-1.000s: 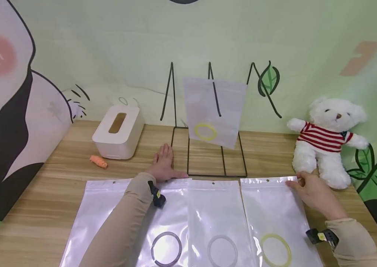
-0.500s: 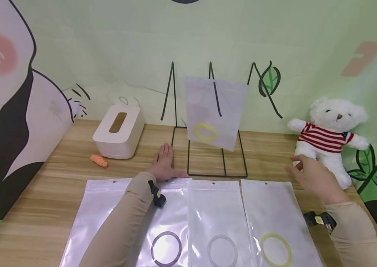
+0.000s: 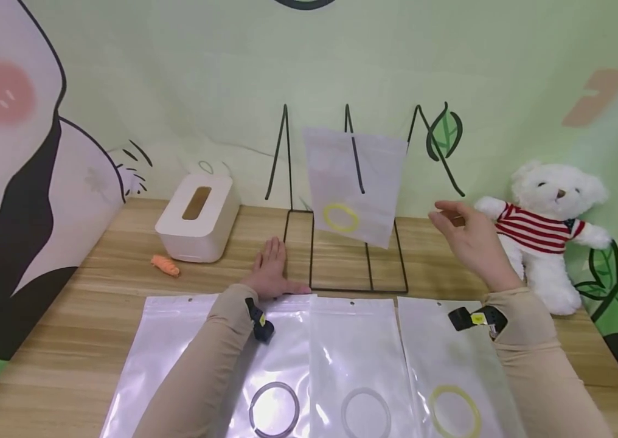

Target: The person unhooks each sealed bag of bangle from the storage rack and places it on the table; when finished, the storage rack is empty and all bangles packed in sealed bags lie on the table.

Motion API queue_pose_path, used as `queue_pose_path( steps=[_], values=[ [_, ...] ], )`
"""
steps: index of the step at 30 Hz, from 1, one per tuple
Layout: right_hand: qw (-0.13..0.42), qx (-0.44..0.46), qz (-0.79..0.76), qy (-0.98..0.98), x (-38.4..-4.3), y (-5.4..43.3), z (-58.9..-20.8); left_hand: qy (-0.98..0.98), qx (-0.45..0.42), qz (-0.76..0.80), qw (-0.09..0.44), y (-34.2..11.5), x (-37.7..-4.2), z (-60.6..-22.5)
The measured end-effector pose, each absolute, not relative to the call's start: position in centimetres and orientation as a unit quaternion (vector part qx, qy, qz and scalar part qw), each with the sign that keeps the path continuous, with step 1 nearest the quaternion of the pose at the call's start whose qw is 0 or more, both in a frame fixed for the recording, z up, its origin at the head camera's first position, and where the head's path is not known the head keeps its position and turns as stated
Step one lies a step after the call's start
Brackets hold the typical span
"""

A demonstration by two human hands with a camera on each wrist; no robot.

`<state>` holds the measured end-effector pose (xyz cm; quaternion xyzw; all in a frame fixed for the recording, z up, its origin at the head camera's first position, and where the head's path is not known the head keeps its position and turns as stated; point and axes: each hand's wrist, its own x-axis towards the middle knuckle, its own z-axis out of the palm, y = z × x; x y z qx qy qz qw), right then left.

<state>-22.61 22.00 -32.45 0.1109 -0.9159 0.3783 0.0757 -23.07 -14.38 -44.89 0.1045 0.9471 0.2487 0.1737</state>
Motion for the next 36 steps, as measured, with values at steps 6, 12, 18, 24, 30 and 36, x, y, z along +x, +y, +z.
queue_pose_path(
  steps=[6, 12, 18, 24, 30, 36],
  values=[
    [0.142, 0.126, 0.429, -0.883, -23.7, 19.9, -32.2, 0.947, 0.105, 0.25, 0.172, -14.3, -23.0, -44.9],
    [0.13, 0.117, 0.488, -0.855, -24.0, 17.9, -31.6, 0.948, 0.106, 0.244, 0.173, -14.3, -23.0, -45.1],
    [0.131, 0.123, 0.501, -0.847, -24.4, 16.3, -31.3, 0.948, 0.106, 0.248, 0.172, -14.3, -23.0, -45.0],
    [0.159, 0.136, 0.525, -0.825, -24.7, 15.1, -30.8, 0.95, 0.108, 0.238, 0.168, -14.3, -23.1, -44.8],
    [0.175, 0.14, 0.514, -0.828, -23.2, 13.9, -29.0, 0.95, 0.106, 0.241, 0.168, -14.3, -23.0, -44.7],
    [0.183, 0.143, 0.517, -0.824, -22.6, 13.2, -28.1, 0.95, 0.106, 0.242, 0.165, -14.3, -22.9, -44.7]
  ],
)
